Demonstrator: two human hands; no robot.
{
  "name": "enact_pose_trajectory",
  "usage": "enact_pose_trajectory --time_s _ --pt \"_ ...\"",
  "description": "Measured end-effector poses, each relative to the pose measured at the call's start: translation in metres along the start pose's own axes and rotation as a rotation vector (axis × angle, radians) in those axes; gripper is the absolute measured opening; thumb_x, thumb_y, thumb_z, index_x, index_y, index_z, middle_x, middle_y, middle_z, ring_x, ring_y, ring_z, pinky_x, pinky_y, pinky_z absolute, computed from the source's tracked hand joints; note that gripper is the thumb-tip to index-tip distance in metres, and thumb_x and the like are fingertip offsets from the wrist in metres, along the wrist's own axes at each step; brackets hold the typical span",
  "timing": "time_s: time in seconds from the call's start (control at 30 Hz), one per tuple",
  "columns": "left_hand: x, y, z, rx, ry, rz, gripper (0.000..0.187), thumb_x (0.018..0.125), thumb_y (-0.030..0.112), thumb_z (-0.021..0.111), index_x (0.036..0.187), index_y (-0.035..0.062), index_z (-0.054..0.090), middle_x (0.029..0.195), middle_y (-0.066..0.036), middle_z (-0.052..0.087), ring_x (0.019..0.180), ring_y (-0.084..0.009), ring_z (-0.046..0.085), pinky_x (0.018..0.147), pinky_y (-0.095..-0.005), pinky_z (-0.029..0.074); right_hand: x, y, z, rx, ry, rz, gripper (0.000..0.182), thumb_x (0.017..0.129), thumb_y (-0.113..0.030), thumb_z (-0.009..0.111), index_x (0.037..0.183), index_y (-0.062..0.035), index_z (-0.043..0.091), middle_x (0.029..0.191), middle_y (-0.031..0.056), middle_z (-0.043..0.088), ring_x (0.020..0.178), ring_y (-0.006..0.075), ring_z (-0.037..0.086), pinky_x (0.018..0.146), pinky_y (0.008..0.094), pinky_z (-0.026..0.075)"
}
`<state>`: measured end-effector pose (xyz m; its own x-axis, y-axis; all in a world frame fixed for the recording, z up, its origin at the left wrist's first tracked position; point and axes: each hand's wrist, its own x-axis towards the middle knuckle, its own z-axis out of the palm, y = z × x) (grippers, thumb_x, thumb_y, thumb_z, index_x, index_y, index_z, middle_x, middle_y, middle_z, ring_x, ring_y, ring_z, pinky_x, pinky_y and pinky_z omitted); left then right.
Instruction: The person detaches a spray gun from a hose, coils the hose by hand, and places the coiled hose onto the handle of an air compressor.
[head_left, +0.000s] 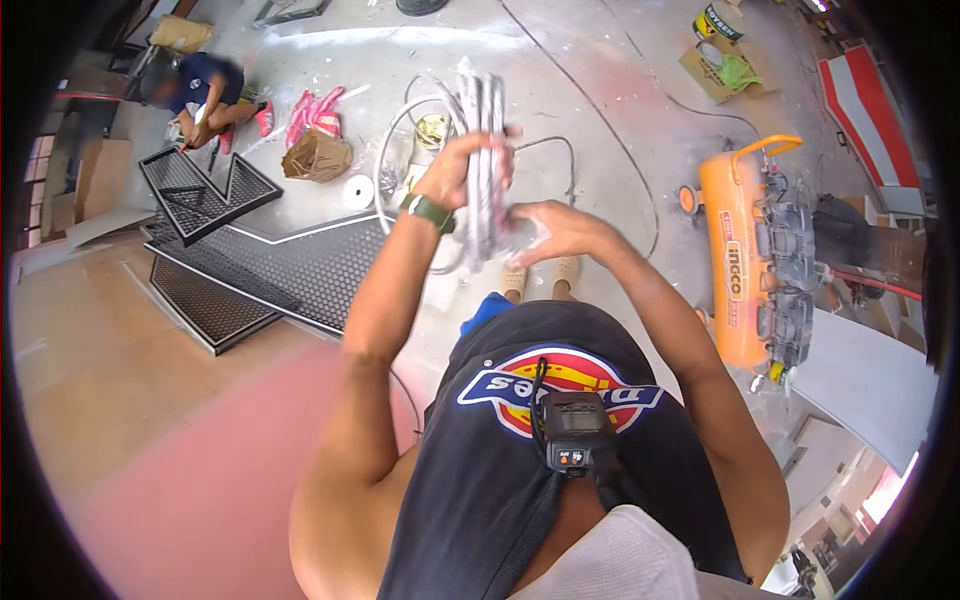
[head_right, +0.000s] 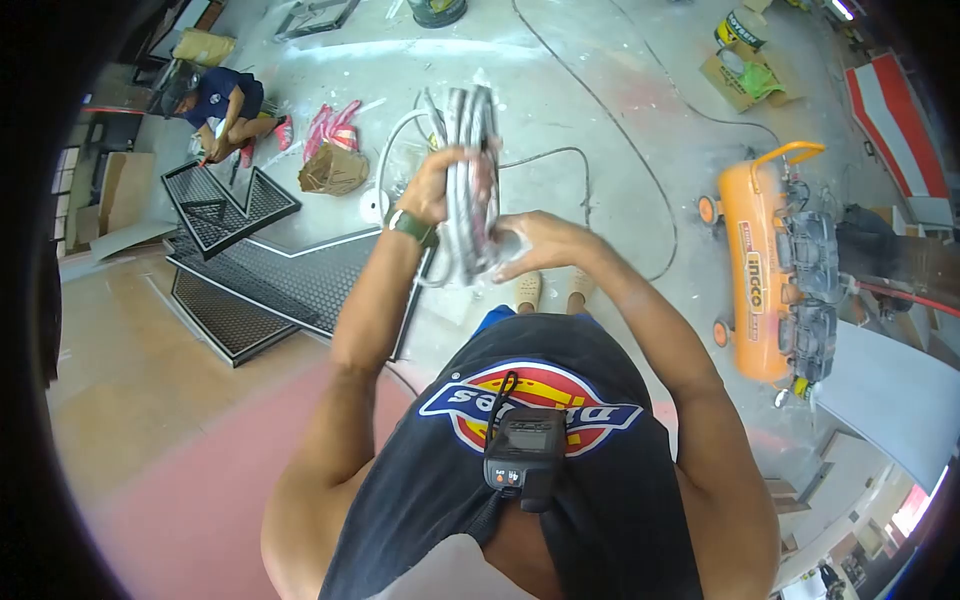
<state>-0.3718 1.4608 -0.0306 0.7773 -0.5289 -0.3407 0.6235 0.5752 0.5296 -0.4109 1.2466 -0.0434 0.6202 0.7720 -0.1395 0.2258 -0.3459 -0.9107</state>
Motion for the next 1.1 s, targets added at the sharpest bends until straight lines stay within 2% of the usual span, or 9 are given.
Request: enact_pose_trajectory --time_s 0.03,0.17,0.4,0.5,0.6,0.7,0.77,0.9,1.1 --pt "-0.018 0.004 0.0 0.18 0.044 -0.144 0.048 0.085 0.016 0.059 0.126 -0.0056 0.048 0.073 -0.008 0.06 0.062 -0.0192 0.061 0.058 -0.032 0.053 -0.005 0.01 -0.014 -0.126 -0.108 -0.017 0.05 0.07 -0.031 0.081 0.104 -0.0002 0.062 0.093 0.0168 0.067 0.091 0.0304 0.065 0.086 0.0365 0.049" --pt "-0.071 0.025 0.047 0.944 -0.039 -0.413 0.059 0.073 0.016 0.074 0.124 -0.0052 0.052 0.084 -0.012 0.067 0.075 -0.0189 0.065 0.066 -0.0306 0.054 -0.008 0.041 -0.078 -0.234 0.657 0.127 0.061 0.07 -0.02 0.081 0.122 -0.0035 0.053 0.12 0.0148 0.059 0.114 0.0299 0.057 0.093 0.0389 0.047" --pt "-0.098 0.07 0.175 1.647 -0.109 -0.583 0.052 0.063 0.012 0.069 0.112 -0.0045 0.06 0.08 -0.016 0.067 0.074 -0.018 0.063 0.067 -0.0328 0.049 0.086 0.097 -0.06 -0.375 0.768 -0.266 0.061 0.071 -0.021 0.079 0.122 -0.0032 0.052 0.131 0.0182 0.049 0.118 0.0344 0.053 0.093 0.0402 0.047" --pt "-0.108 0.079 0.207 1.632 0.03 -0.48 0.049 0.063 0.011 0.068 0.109 -0.0042 0.061 0.076 -0.017 0.066 0.069 -0.0221 0.063 0.065 -0.0349 0.049 0.098 0.116 -0.071 0.137 0.513 0.386 0.051 0.073 -0.039 0.078 0.104 -0.0047 0.057 0.11 0.0214 0.063 0.107 0.0277 0.061 0.085 0.0357 0.05" --pt "-0.119 0.092 0.215 1.817 0.151 -0.4 0.043 0.063 0.009 0.068 0.103 -0.0045 0.061 0.076 -0.021 0.065 0.068 -0.0293 0.064 0.063 -0.0366 0.05 0.087 0.174 -0.062 0.961 0.475 0.695 0.085 0.073 -0.062 0.07 0.133 -0.0057 0.048 0.128 0.0154 0.056 0.114 0.028 0.056 0.099 0.0382 0.041" --pt "-0.13 0.1 0.238 1.781 0.325 -0.365 0.041 0.063 0.009 0.072 0.099 -0.004 0.059 0.074 -0.02 0.064 0.067 -0.0296 0.064 0.063 -0.0354 0.051 0.078 0.26 -0.051 1.381 1.003 0.627 0.104 0.07 -0.071 0.067 0.141 0.0003 0.038 0.142 0.017 0.044 0.126 0.0303 0.047 0.108 0.0471 0.032" --pt "-0.147 0.105 0.241 1.817 0.339 -0.309 0.04 0.063 0.005 0.071 0.1 -0.0041 0.058 0.073 -0.017 0.064 0.06 -0.0248 0.065 0.056 -0.033 0.052 0.048 0.261 -0.084 1.277 1.218 0.86 0.104 0.071 -0.068 0.068 0.142 0.0008 0.036 0.147 0.0172 0.036 0.13 0.0325 0.041 0.109 0.0475 0.032" --pt "-0.186 0.114 0.261 1.482 0.681 -0.259 0.05 0.064 -0.005 0.065 0.112 -0.0077 0.052 0.076 -0.009 0.063 0.054 -0.0172 0.065 0.046 -0.0281 0.052 0.003 0.285 -0.164 1.053 1.846 0.589 0.1 0.072 -0.048 0.077 0.14 0.0092 0.031 0.142 0.0248 0.041 0.124 0.0355 0.048 0.102 0.0432 0.041" --pt "-0.299 0.154 0.285 1.604 1.163 0.105 0.044 0.061 0.0 0.07 0.103 -0.0026 0.058 0.082 -0.008 0.065 0.075 -0.0149 0.063 0.061 -0.0274 0.052 0.055 0.276 -0.161 0.154 0.83 0.128 0.07 0.073 -0.018 0.073 0.136 -0.0038 0.047 0.132 0.014 0.052 0.119 0.023 0.05 0.1 0.032 0.04"
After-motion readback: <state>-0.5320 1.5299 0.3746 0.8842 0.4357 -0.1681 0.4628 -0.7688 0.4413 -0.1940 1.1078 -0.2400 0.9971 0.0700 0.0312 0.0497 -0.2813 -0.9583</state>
